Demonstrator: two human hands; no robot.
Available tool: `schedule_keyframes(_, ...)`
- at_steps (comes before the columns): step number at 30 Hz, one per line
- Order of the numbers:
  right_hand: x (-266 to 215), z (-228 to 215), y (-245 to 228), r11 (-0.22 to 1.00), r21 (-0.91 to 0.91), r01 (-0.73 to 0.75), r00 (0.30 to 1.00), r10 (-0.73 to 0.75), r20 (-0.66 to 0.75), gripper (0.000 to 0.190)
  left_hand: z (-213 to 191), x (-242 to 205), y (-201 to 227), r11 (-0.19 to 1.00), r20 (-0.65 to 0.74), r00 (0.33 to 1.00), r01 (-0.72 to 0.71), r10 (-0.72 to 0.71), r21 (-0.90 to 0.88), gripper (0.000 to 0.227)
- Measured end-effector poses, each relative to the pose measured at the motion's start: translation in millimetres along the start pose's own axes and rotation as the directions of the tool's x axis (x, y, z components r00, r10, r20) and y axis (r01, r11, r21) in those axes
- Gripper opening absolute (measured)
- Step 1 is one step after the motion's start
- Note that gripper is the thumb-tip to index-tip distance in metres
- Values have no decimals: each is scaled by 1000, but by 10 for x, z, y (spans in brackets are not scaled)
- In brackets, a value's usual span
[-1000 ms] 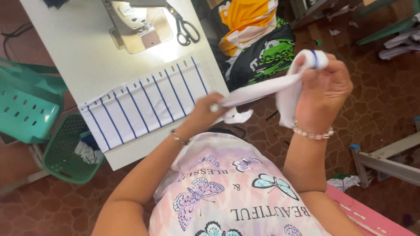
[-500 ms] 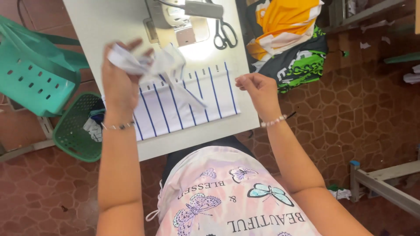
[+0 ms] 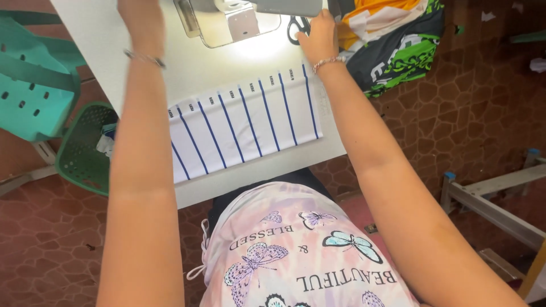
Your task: Cutting strips of fabric along marked lines using scissors and handling small fabric pieces in a sewing environment.
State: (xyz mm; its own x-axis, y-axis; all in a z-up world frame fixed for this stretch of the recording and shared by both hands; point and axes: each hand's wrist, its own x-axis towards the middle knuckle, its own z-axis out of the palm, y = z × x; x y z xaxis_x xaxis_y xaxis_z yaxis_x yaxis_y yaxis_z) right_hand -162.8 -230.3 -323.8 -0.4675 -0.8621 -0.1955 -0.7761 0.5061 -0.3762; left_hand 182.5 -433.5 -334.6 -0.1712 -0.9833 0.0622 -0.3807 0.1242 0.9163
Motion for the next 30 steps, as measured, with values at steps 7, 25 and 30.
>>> schedule_keyframes(7,-183,-638,172,994,100,50,969,-72,237,41,171,-2020,995,862,400,901,-331,169,384,45)
schedule_keyframes(25,-4231,-1093,1337,682,428,-593,710,193,677,27,811,-2758,1341,618,632,769,-450,-99,645,84)
schedule_keyframes(30,-4420,-958,1379,618,546,-565,747,102,657,38,955,-2692,1208,643,559,828,-401,-52,653,88)
